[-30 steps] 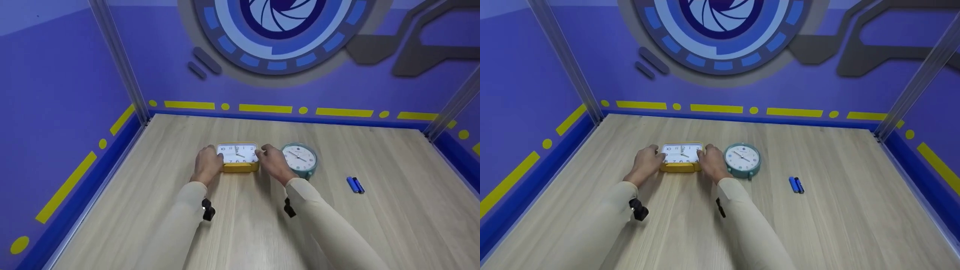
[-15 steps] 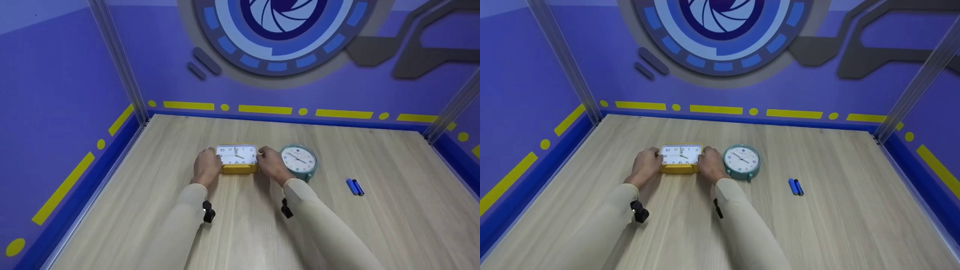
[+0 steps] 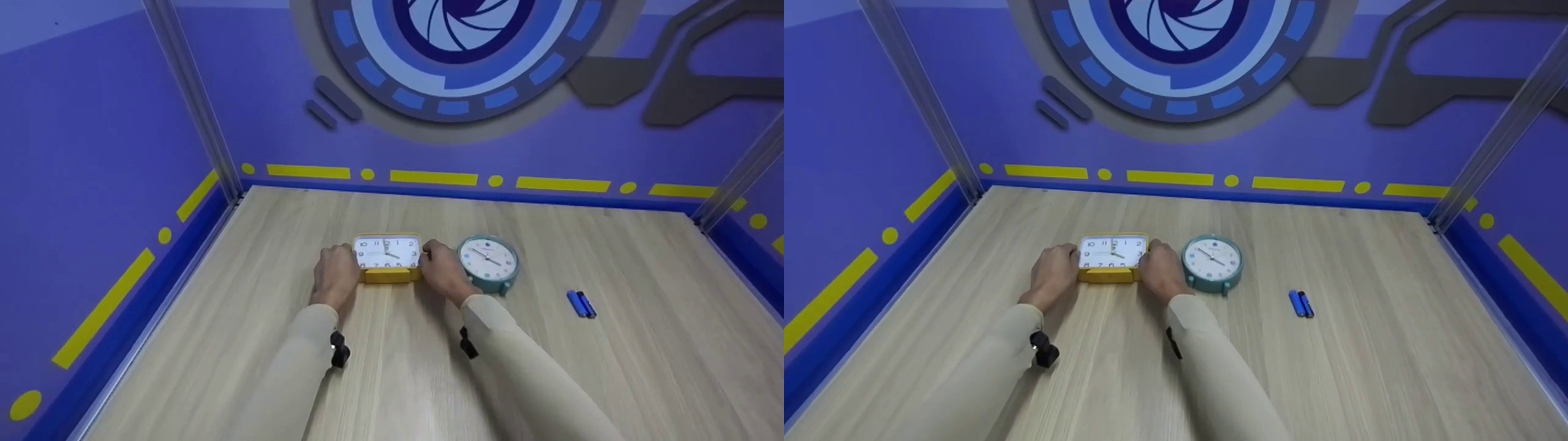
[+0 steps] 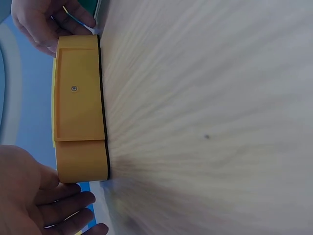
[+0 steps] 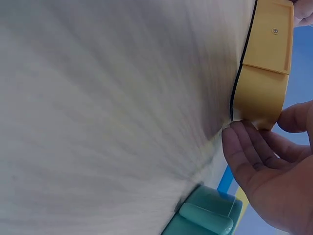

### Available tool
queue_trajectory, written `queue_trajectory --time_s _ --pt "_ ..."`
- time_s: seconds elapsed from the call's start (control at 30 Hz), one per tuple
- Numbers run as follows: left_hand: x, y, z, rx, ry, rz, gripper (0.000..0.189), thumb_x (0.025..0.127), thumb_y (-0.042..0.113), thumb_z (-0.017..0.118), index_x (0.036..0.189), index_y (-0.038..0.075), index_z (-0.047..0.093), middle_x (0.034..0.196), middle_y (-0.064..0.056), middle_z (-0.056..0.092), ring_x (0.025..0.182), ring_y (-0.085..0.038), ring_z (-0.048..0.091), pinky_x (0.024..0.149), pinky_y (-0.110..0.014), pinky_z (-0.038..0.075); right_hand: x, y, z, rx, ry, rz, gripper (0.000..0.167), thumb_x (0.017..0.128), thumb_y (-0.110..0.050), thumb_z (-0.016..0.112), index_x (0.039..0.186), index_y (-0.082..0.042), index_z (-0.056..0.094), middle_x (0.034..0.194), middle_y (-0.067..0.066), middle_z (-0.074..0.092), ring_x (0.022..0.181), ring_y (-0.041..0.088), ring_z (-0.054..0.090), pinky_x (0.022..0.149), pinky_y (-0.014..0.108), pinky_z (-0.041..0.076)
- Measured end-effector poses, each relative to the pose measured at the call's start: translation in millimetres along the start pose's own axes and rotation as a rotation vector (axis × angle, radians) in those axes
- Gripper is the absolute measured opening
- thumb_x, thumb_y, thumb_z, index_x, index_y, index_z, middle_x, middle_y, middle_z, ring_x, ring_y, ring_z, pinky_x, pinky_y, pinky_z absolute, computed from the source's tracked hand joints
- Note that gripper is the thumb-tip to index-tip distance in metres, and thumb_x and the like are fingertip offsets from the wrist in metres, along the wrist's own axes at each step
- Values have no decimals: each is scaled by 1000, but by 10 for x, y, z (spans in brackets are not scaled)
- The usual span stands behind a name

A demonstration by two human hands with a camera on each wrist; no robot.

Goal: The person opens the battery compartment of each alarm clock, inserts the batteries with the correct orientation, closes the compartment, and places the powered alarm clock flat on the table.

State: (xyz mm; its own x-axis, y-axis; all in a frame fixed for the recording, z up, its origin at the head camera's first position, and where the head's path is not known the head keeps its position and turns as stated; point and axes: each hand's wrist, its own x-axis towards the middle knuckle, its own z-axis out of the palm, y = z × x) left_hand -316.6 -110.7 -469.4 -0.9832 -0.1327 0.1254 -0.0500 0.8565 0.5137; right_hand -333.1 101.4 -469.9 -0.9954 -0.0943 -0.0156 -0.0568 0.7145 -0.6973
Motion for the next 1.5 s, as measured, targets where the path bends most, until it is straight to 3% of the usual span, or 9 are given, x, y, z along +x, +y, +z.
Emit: queue_trajectory --time_s 0.5,0.7,0.83,1.1,1.33,1.5 --pt "-38 -27 62 45 40 73 27 112 10 52 123 -8 70 111 -18 71 106 -32 63 91 -41 52 -46 34 33 -13 -11 0 33 112 -15 48 138 4 56 126 17 64 111 26 61 98 43 52" --pt "-67 -59 72 15 55 107 25 110 5 52 119 -11 70 109 -20 70 106 -34 65 95 -44 52 -86 41 49 -40 -30 1 32 112 -16 48 137 3 55 123 15 64 107 24 60 97 43 52" --pt "-91 -60 68 -27 52 96 27 110 5 51 121 -11 69 110 -21 68 107 -36 65 94 -44 53 -119 43 45 -53 -27 -7 31 112 -16 48 136 2 56 121 13 64 105 24 59 96 42 52" --pt "-143 -69 76 -17 93 142 20 106 -2 55 113 -11 71 105 -20 69 102 -36 66 90 -44 55 -212 48 10 -78 -25 -64 24 111 -15 50 127 1 58 110 11 61 98 24 57 87 41 51" --pt "-203 -18 57 -33 58 99 24 108 1 52 116 -13 70 105 -20 67 102 -34 66 88 -43 57 -305 45 -9 -89 -44 -38 27 112 -16 50 131 1 57 112 11 61 100 23 58 89 40 52" --pt "-259 3 29 -27 77 124 20 105 -2 55 109 -15 70 98 -22 67 97 -35 69 83 -43 59 -377 37 -21 -98 -48 -22 28 112 -16 51 133 0 57 114 11 61 101 24 58 91 40 53"
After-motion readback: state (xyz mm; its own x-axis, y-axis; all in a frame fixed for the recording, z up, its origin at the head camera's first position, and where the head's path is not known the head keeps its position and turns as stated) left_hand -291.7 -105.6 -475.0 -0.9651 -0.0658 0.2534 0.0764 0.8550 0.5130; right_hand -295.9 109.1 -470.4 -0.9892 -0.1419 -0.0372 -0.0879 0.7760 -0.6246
